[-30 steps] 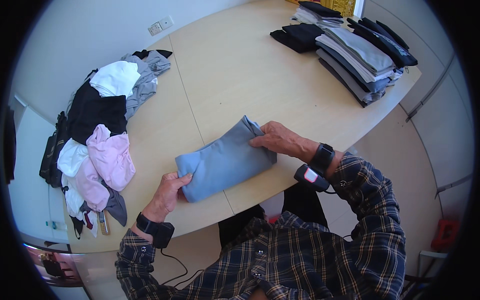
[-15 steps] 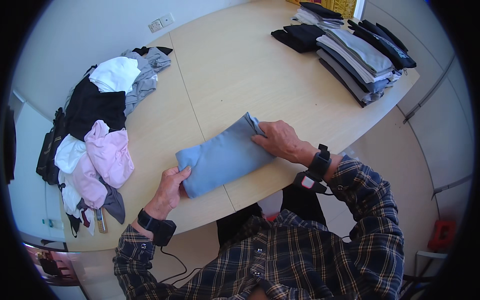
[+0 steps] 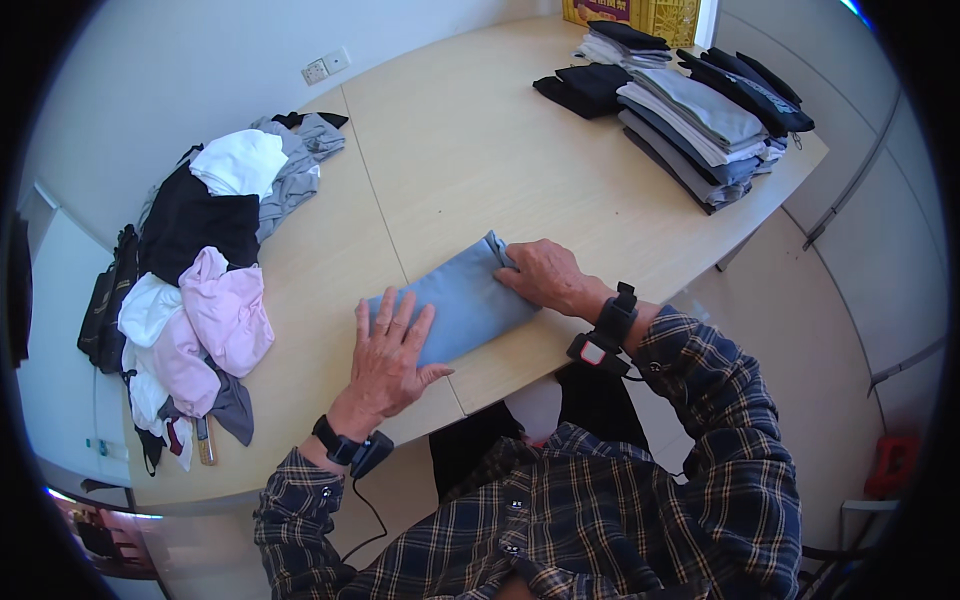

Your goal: Folding a blue t-shirt on a table.

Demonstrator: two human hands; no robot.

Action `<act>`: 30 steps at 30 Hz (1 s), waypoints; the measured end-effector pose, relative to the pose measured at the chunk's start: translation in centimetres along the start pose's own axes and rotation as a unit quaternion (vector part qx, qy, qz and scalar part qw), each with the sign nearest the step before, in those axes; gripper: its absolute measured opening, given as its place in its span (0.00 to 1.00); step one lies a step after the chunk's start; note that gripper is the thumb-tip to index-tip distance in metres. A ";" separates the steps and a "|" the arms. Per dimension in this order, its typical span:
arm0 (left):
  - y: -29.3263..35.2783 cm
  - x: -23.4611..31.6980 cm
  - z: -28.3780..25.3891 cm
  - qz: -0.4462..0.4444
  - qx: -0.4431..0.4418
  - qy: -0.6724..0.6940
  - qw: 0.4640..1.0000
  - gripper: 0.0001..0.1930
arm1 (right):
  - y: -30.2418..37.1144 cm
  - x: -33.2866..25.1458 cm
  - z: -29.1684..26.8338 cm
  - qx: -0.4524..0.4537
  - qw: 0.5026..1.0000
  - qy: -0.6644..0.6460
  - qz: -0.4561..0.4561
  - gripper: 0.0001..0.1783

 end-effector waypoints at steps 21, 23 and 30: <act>-0.5 -1.7 2.5 -0.048 -0.078 0.048 0.995 0.47 | -0.2 -7.8 4.1 0.045 0.964 0.068 -0.252 0.49; -0.5 -2.0 2.4 -0.048 -0.070 0.060 0.995 0.47 | -0.5 -7.0 4.1 0.033 0.969 0.102 -0.222 0.49; 1.6 -4.2 2.6 -0.084 -0.054 0.124 0.987 0.47 | -1.3 -6.1 4.4 0.015 0.976 0.101 -0.195 0.44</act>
Point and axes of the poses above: each hand's wrist, its own y-axis away from the middle knuckle, its own z-axis out of the palm, x = y × z, the point moved 7 cm from there along -y, towards the middle knuckle, and after that the axes turned 11 degrees about y, right-handed, at the moved point
